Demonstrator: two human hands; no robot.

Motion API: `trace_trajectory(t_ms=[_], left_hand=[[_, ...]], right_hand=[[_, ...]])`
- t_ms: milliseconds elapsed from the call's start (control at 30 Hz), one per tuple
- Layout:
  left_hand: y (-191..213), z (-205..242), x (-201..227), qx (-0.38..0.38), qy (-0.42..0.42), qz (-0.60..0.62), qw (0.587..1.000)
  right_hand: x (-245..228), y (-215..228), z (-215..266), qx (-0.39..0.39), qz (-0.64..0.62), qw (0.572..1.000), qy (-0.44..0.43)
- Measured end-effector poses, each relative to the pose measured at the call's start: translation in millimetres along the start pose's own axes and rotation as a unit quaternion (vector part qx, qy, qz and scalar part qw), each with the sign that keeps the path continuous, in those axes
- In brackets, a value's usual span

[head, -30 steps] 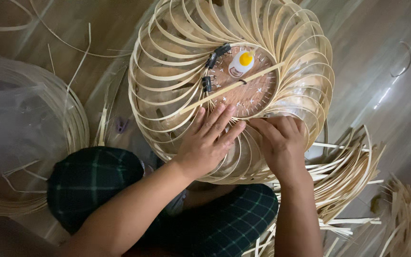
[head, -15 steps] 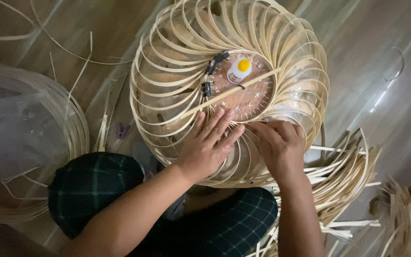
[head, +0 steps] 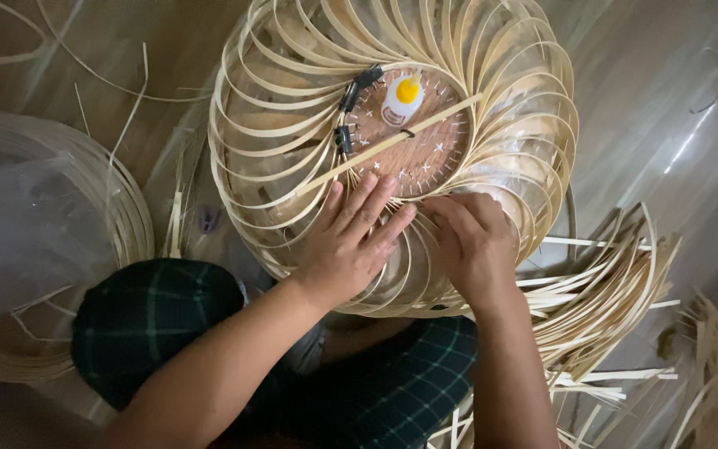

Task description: The person assembles a spherical bamboo structure by applying glue from a bottle to the rim and pressing bamboo strips into place, occasionally using a wooden mallet to secure them.

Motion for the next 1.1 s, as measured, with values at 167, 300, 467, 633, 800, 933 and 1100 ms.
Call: trace_trajectory(t_ms=[167,300,467,633,800,933,1100], left_hand=[[5,-4,2,0.017,0.007,-0.026,0.999],[0,-1,1,-0.002,0.01,-0.022,1.0],[0,1,-1,-0.002,0.021,-0.004,1.0],[5,-1,-1,0.012,0.02,0.001,1.0],[-2,2,-2,-0.002,0.013,-0.003,1.0],[-2,2,-3,0.003,0.015,-0.015,1.0],[-2,0,-2,-0.019,0.016,-0.003,1.0]], right_hand=[[-1,2,-2,-0.006,0.02,1.0,0.017],[-3,-3,0,-0.023,0.015,0.999,0.044],[-1,-2,0,-0.037,0.021,0.998,0.041],[-4,0,-3,-0.023,0.026,0.999,0.024],[-8,-6,6,-0.005,0.124,0.992,0.039],[-8,-6,4,-0.042,0.125,0.989,0.071],[-17,-5,-3,-0.083,0.133,0.982,0.11]])
Point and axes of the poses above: each hand's wrist, its own z-axis away from the middle knuckle, its own y-axis out of the back of the hand, x = y × z, the point moved 8 cm from there along -z, towards the middle knuckle, and after that the axes turned 4 degrees about y, right-handed, at the moved point
